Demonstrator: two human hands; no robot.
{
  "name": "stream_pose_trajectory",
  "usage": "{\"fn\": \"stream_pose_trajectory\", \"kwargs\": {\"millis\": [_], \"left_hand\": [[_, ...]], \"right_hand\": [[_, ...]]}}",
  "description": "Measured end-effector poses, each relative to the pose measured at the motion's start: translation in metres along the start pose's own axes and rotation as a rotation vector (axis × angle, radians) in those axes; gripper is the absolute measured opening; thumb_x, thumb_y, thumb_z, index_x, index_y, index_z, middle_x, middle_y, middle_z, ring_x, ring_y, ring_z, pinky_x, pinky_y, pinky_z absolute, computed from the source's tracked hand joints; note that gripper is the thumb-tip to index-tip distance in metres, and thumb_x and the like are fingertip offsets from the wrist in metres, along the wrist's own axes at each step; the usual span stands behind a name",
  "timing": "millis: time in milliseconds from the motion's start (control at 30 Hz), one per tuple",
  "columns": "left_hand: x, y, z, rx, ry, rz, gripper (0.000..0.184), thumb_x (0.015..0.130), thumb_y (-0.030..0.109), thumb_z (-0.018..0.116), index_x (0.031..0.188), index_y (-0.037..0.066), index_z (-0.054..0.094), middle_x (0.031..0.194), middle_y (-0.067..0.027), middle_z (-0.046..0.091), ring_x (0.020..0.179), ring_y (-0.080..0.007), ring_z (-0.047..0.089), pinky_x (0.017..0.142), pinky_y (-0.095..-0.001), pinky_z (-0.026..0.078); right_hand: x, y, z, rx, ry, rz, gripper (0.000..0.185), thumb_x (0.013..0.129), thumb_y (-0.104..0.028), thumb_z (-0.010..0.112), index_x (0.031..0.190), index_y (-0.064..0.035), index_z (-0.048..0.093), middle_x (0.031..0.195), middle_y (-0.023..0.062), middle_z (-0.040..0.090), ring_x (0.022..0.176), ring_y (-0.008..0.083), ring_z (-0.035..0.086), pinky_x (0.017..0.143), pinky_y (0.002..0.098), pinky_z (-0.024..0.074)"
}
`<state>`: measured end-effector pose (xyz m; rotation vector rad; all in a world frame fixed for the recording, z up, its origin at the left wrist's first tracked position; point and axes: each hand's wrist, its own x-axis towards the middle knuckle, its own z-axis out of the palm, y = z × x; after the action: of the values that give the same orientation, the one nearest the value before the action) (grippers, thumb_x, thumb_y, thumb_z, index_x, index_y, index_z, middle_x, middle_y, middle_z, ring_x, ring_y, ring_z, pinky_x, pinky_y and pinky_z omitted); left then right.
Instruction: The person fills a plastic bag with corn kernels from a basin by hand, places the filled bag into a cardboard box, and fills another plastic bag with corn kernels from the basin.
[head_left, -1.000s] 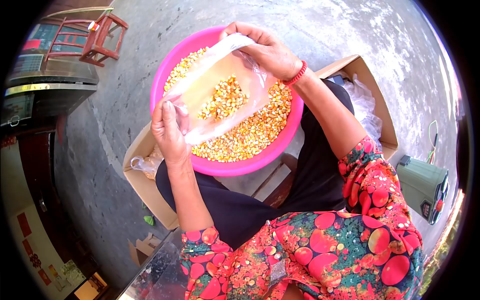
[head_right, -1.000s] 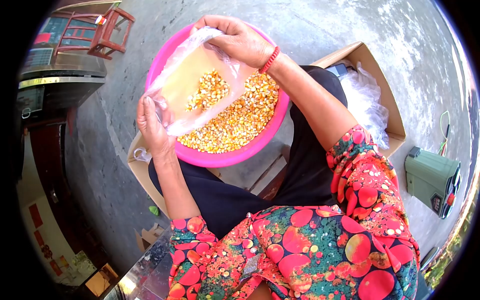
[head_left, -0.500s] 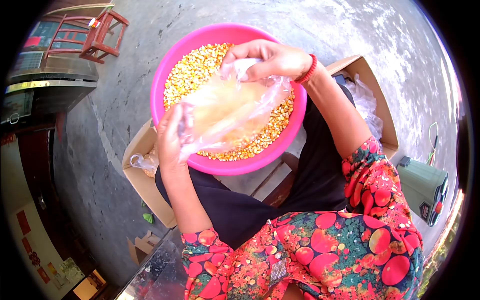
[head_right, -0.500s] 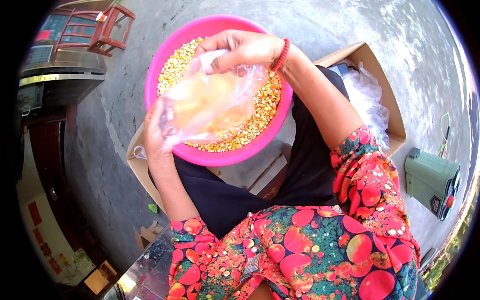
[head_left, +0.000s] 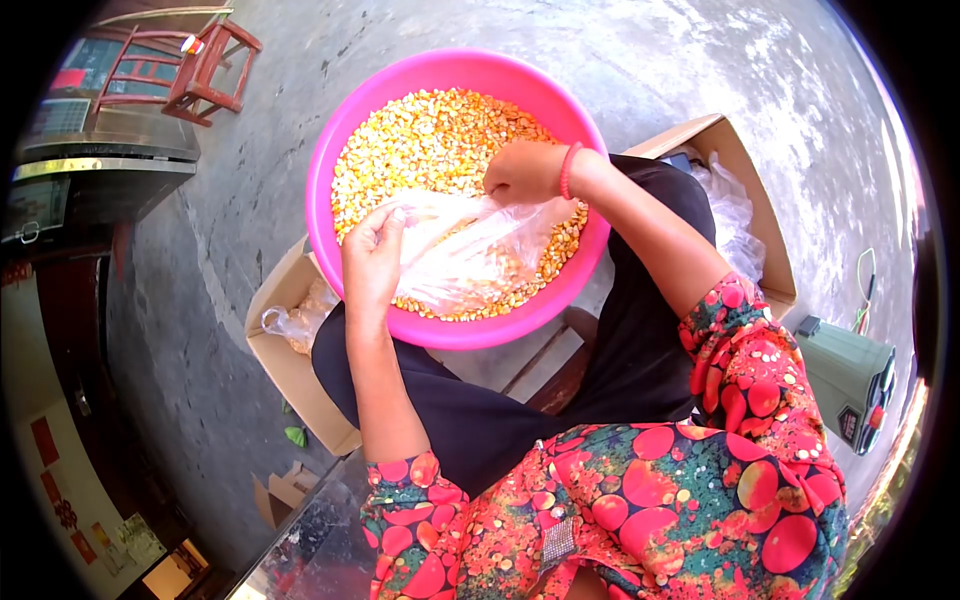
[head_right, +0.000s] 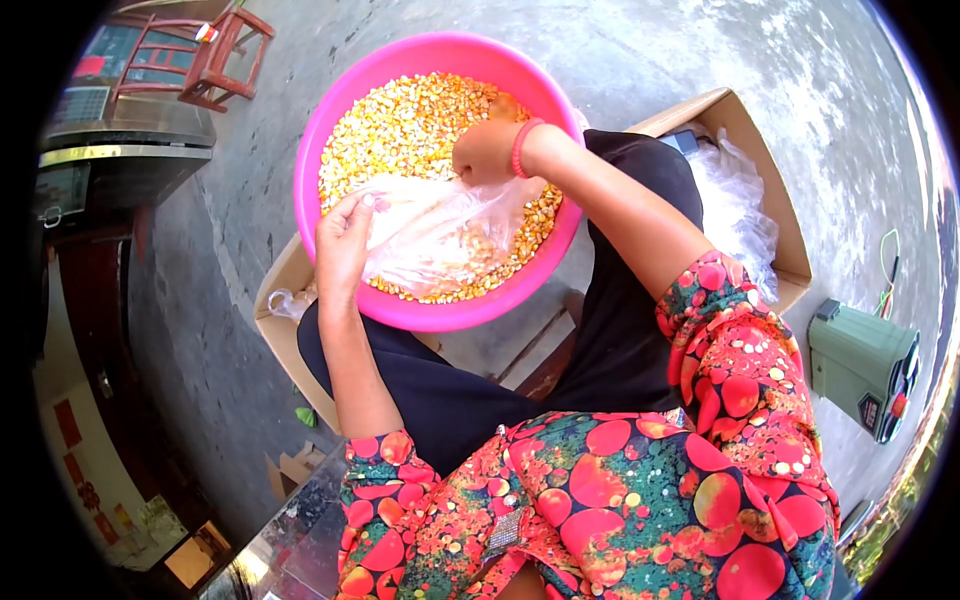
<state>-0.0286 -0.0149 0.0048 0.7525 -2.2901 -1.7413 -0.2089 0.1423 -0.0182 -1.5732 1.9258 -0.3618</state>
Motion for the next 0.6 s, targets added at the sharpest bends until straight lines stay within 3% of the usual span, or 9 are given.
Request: {"fn": "stream_pose_trajectory", "kwargs": {"millis": [33, 100, 200, 300, 433, 500, 533, 600], "left_hand": [[0.002, -0.004, 0.0, 0.0, 0.0, 0.001, 0.02, 0.093, 0.012, 0.053, 0.102, -0.002, 0.065, 0.08, 0.0016, 0.062, 0.07, -0.0043, 0.052, 0.063, -0.0203, 0.042], [0.006, -0.013, 0.002, -0.004, -0.063, 0.089, 0.019, 0.092, 0.009, 0.053, 0.105, -0.001, 0.064, 0.084, -0.0001, 0.064, 0.074, -0.0055, 0.055, 0.067, -0.0201, 0.044], [0.003, -0.006, 0.001, -0.159, -0.133, 0.037, 0.021, 0.092, 0.006, 0.052, 0.109, 0.0, 0.063, 0.088, -0.0025, 0.065, 0.079, -0.0074, 0.058, 0.071, -0.0204, 0.046], [0.002, 0.0, -0.004, -0.168, -0.194, -0.009, 0.025, 0.091, 0.003, 0.05, 0.113, 0.002, 0.062, 0.091, -0.0047, 0.066, 0.083, -0.0095, 0.059, 0.074, -0.0226, 0.047], [0.003, -0.003, 0.001, -0.224, -0.06, -0.016, 0.026, 0.09, -0.001, 0.046, 0.109, 0.001, 0.064, 0.093, -0.0056, 0.066, 0.082, -0.01, 0.059, 0.074, -0.0226, 0.046], [0.001, -0.004, -0.002, 0.218, -0.075, 0.04, 0.03, 0.085, -0.006, 0.043, 0.103, 0.0, 0.067, 0.098, -0.0058, 0.066, 0.083, -0.0104, 0.06, 0.075, -0.0213, 0.046], [0.001, -0.006, -0.001, 0.217, -0.074, 0.041, 0.03, 0.085, -0.006, 0.043, 0.103, 0.0, 0.067, 0.098, -0.0058, 0.066, 0.083, -0.0104, 0.06, 0.075, -0.0213, 0.046], [0.002, -0.014, 0.004, 0.236, -0.17, 0.043, 0.031, 0.077, -0.01, 0.043, 0.093, -0.002, 0.068, 0.1, -0.0135, 0.067, 0.096, -0.018, 0.063, 0.086, -0.0267, 0.046]], "right_hand": [[0.002, -0.002, 0.006, -0.144, -0.015, 0.06, 0.02, 0.078, -0.014, 0.052, 0.083, -0.0056, 0.07, 0.08, 0.0167, 0.067, 0.077, 0.0326, 0.065, 0.071, 0.0378, 0.0507], [0.006, -0.001, 0.016, -0.15, -0.012, 0.105, 0.021, 0.078, -0.013, 0.052, 0.084, -0.0049, 0.07, 0.081, 0.0173, 0.067, 0.079, 0.0334, 0.065, 0.072, 0.0388, 0.0508], [0.014, 0.003, 0.019, -0.209, -0.039, 0.246, 0.021, 0.076, -0.013, 0.054, 0.087, -0.0034, 0.07, 0.086, 0.0186, 0.067, 0.084, 0.0344, 0.065, 0.072, 0.0401, 0.0513], [0.014, 0.008, 0.015, -0.179, 0.137, 0.343, 0.021, 0.076, -0.012, 0.055, 0.088, -0.0033, 0.07, 0.089, 0.0186, 0.067, 0.086, 0.0335, 0.065, 0.072, 0.0406, 0.0518], [0.011, 0.013, 0.007, -0.102, 0.154, 0.251, 0.016, 0.078, -0.017, 0.055, 0.085, -0.0076, 0.067, 0.084, 0.0139, 0.066, 0.085, 0.032, 0.063, 0.075, 0.0402, 0.0496], [0.008, 0.016, 0.0, -0.035, 0.305, -0.007, 0.022, 0.08, -0.018, 0.058, 0.097, -0.0072, 0.065, 0.096, 0.0138, 0.064, 0.093, 0.0301, 0.061, 0.082, 0.0368, 0.048], [0.011, 0.018, 0.0, -0.037, 0.304, -0.007, 0.022, 0.08, -0.018, 0.058, 0.097, -0.0072, 0.065, 0.096, 0.0138, 0.064, 0.093, 0.0301, 0.061, 0.082, 0.0368, 0.048], [0.025, 0.023, 0.005, 0.25, 0.541, -0.059, 0.024, 0.08, -0.02, 0.057, 0.1, -0.0097, 0.066, 0.091, 0.0123, 0.065, 0.092, 0.0298, 0.061, 0.081, 0.042, 0.0477]]}}
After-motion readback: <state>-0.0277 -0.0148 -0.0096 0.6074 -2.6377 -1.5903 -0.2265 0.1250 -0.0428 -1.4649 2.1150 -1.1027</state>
